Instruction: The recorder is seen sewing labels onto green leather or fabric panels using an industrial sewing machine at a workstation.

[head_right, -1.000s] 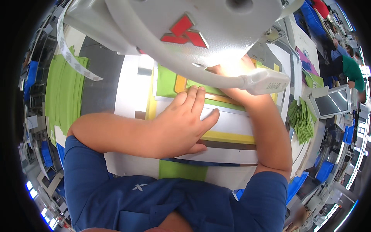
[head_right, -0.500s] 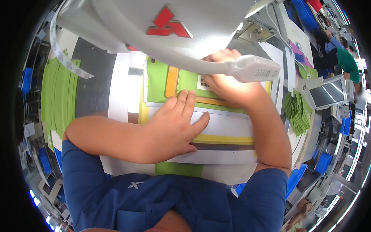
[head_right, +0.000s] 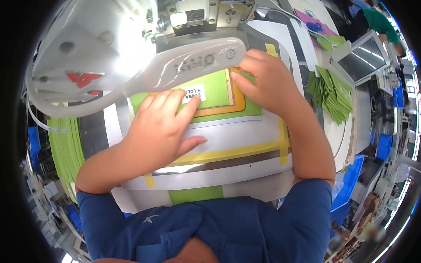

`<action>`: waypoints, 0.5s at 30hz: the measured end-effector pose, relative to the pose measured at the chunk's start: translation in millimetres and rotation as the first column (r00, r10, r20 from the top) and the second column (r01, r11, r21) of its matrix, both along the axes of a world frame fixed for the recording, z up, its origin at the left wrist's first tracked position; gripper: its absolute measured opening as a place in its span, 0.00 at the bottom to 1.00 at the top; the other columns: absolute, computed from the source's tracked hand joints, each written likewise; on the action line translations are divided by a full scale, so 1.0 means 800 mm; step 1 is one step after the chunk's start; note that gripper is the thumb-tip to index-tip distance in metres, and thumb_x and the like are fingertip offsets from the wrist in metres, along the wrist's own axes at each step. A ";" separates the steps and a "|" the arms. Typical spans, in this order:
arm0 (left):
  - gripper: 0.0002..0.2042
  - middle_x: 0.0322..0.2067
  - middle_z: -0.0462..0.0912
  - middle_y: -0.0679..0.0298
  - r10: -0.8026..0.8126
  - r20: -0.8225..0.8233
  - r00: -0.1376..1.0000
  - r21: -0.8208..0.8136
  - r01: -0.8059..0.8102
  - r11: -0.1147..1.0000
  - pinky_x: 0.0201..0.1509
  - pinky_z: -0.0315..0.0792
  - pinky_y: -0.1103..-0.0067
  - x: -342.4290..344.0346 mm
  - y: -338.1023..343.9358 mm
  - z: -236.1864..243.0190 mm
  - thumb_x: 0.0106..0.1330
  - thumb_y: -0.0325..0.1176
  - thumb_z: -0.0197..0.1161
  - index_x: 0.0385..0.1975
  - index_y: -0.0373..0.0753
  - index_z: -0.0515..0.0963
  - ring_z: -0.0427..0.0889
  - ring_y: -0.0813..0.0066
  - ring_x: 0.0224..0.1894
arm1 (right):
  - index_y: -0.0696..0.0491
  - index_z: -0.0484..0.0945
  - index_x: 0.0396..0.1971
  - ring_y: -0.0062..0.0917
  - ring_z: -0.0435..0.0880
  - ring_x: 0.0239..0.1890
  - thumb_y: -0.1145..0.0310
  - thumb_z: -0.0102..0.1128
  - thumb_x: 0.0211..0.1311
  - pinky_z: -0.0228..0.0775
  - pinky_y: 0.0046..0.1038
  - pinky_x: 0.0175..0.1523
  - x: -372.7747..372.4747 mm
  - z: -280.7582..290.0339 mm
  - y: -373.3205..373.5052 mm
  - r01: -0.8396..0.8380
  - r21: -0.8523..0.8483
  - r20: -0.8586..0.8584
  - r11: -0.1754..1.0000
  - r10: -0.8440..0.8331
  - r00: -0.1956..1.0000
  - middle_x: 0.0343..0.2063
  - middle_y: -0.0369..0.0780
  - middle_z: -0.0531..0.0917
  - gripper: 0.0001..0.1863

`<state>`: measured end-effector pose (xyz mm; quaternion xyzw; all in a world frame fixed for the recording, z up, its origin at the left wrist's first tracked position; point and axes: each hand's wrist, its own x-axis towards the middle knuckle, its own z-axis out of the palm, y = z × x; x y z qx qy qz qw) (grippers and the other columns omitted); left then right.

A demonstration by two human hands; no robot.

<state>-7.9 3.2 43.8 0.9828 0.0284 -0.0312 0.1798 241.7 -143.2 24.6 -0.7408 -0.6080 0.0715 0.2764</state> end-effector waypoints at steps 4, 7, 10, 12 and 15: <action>0.33 0.58 0.80 0.48 -0.008 0.175 0.984 -0.018 0.011 1.000 0.60 0.76 0.59 0.049 0.006 -0.025 0.64 0.47 0.75 0.64 0.35 0.76 0.82 0.48 0.59 | 0.54 0.86 0.42 0.44 0.84 0.39 0.67 0.66 0.65 0.76 0.42 0.44 0.003 -0.008 -0.008 0.045 0.034 -0.015 0.998 -0.044 0.999 0.36 0.43 0.83 0.10; 0.32 0.58 0.80 0.49 -0.072 0.369 0.927 0.041 0.062 0.997 0.57 0.79 0.60 0.080 0.012 -0.037 0.65 0.47 0.74 0.66 0.37 0.76 0.83 0.45 0.54 | 0.52 0.87 0.43 0.44 0.84 0.40 0.66 0.65 0.65 0.76 0.44 0.45 0.017 -0.014 -0.006 0.098 0.033 -0.033 0.995 -0.097 0.995 0.36 0.43 0.84 0.10; 0.33 0.56 0.81 0.52 0.044 0.307 0.951 -0.036 -0.034 0.999 0.61 0.75 0.59 0.086 0.011 -0.044 0.65 0.49 0.74 0.67 0.39 0.79 0.81 0.47 0.56 | 0.53 0.87 0.38 0.44 0.85 0.40 0.66 0.62 0.66 0.77 0.44 0.46 0.025 -0.024 0.001 0.101 0.052 -0.044 0.994 -0.099 0.994 0.34 0.43 0.85 0.09; 0.32 0.56 0.81 0.53 0.037 0.268 0.963 0.005 -0.040 0.999 0.62 0.73 0.59 0.083 0.015 -0.041 0.64 0.49 0.75 0.66 0.39 0.80 0.80 0.48 0.57 | 0.53 0.87 0.37 0.44 0.85 0.40 0.66 0.61 0.66 0.77 0.44 0.46 0.022 -0.024 0.002 0.113 0.056 -0.037 0.992 -0.111 0.993 0.33 0.43 0.85 0.09; 0.32 0.55 0.81 0.54 0.019 0.237 0.971 0.081 -0.039 0.996 0.63 0.70 0.60 0.083 0.018 -0.041 0.62 0.49 0.75 0.64 0.39 0.82 0.78 0.50 0.56 | 0.54 0.85 0.33 0.43 0.85 0.39 0.66 0.60 0.66 0.77 0.45 0.47 0.017 -0.019 0.002 0.132 0.089 -0.049 0.987 -0.128 0.991 0.33 0.43 0.84 0.09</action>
